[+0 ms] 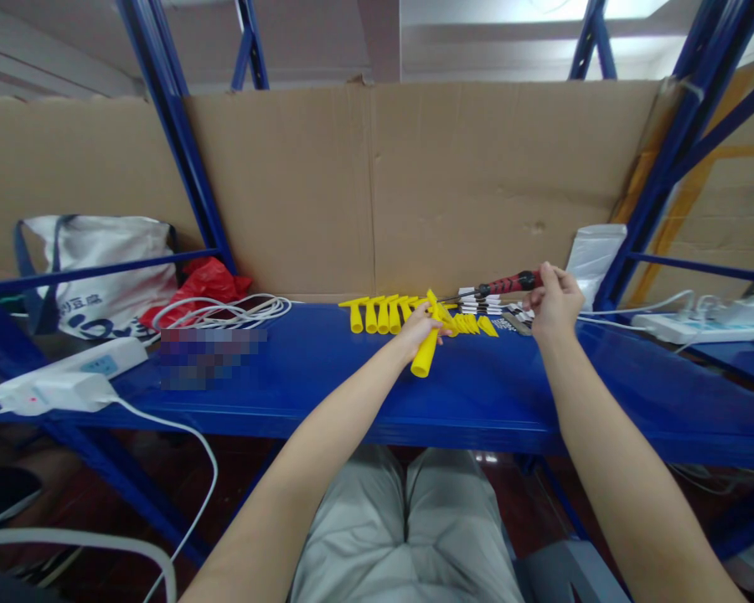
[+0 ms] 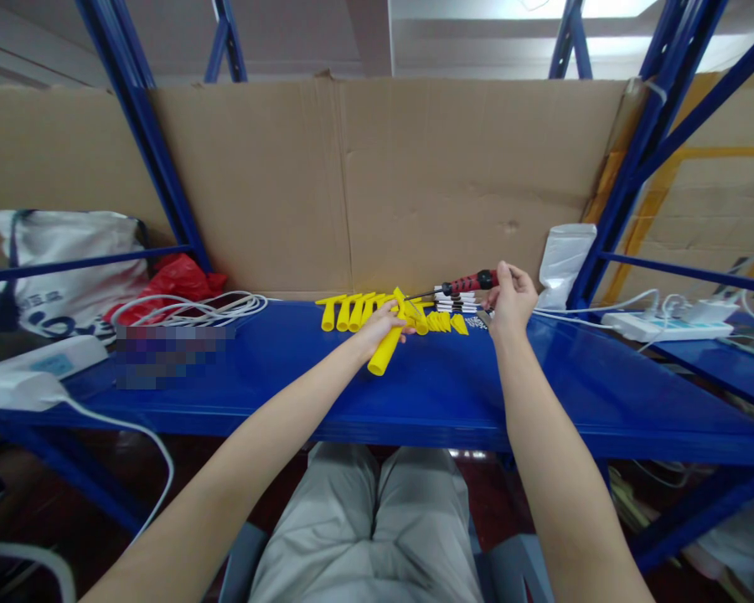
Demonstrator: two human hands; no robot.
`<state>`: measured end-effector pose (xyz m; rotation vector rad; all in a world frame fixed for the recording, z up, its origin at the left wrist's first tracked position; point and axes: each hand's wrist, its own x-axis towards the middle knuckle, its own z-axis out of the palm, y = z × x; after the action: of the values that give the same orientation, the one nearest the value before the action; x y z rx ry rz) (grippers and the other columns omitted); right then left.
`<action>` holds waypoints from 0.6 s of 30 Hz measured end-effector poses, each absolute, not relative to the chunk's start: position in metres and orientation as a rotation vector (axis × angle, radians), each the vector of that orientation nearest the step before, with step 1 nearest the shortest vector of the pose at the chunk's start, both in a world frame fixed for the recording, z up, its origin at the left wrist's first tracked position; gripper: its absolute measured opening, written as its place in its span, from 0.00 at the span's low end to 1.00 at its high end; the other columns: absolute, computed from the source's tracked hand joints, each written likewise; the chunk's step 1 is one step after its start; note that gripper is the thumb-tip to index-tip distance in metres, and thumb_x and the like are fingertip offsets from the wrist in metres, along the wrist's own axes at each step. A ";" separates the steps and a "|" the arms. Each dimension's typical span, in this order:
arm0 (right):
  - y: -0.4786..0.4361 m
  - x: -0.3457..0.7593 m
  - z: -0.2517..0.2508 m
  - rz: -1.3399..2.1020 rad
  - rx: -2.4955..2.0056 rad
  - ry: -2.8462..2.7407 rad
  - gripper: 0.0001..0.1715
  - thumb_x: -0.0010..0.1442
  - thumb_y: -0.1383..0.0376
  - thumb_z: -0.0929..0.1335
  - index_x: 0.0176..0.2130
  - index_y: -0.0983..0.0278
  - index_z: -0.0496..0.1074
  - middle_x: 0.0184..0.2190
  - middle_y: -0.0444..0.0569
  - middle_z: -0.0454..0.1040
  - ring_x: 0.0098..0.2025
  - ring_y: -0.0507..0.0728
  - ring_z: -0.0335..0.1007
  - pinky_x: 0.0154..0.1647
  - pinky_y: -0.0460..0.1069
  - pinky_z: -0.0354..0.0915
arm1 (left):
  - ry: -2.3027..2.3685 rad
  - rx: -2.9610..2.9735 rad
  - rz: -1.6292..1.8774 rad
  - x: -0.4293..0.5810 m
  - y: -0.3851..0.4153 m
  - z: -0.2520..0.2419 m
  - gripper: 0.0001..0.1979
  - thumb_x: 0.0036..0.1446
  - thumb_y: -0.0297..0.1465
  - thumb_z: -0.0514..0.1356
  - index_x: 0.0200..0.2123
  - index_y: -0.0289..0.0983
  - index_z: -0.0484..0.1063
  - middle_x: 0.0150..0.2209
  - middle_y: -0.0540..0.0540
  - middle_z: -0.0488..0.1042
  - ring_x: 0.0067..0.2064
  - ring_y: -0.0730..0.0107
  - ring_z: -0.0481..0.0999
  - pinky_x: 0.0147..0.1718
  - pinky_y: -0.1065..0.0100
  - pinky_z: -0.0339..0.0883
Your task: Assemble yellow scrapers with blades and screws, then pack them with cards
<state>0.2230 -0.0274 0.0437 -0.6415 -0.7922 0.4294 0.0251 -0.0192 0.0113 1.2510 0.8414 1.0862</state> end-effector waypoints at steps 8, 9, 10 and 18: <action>-0.034 0.217 0.048 0.693 -0.621 -0.868 0.16 0.55 0.54 0.69 0.27 0.61 0.62 0.12 0.35 0.61 0.13 0.47 0.59 0.13 0.41 0.59 | 0.951 1.396 1.387 0.022 -0.018 0.010 0.41 0.43 0.12 0.53 0.60 0.45 0.58 0.57 0.44 0.65 0.41 0.68 0.74 0.24 0.77 0.65; -0.034 0.216 0.048 0.709 -0.619 -0.870 0.17 0.55 0.54 0.69 0.26 0.61 0.62 0.13 0.36 0.62 0.13 0.47 0.60 0.14 0.41 0.60 | 0.938 1.393 1.419 0.021 -0.018 0.011 0.41 0.43 0.12 0.53 0.60 0.46 0.58 0.58 0.45 0.64 0.43 0.67 0.73 0.28 0.77 0.67; -0.033 0.216 0.047 0.724 -0.621 -0.873 0.18 0.55 0.54 0.69 0.26 0.61 0.61 0.13 0.36 0.62 0.14 0.47 0.60 0.14 0.41 0.60 | 0.928 1.391 1.443 0.021 -0.018 0.012 0.41 0.43 0.12 0.53 0.60 0.47 0.59 0.59 0.46 0.63 0.45 0.66 0.72 0.31 0.76 0.69; -0.031 0.217 0.044 0.741 -0.689 -0.811 0.21 0.53 0.55 0.71 0.24 0.61 0.57 0.13 0.35 0.59 0.12 0.47 0.56 0.09 0.40 0.54 | 0.915 1.353 1.405 0.017 -0.014 0.014 0.44 0.46 0.12 0.52 0.64 0.51 0.51 0.65 0.50 0.54 0.56 0.63 0.66 0.40 0.73 0.70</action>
<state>0.2171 -0.0311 0.0439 -0.6894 -0.8114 0.7410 0.0175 -0.0137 0.0145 1.3533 0.9148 1.4048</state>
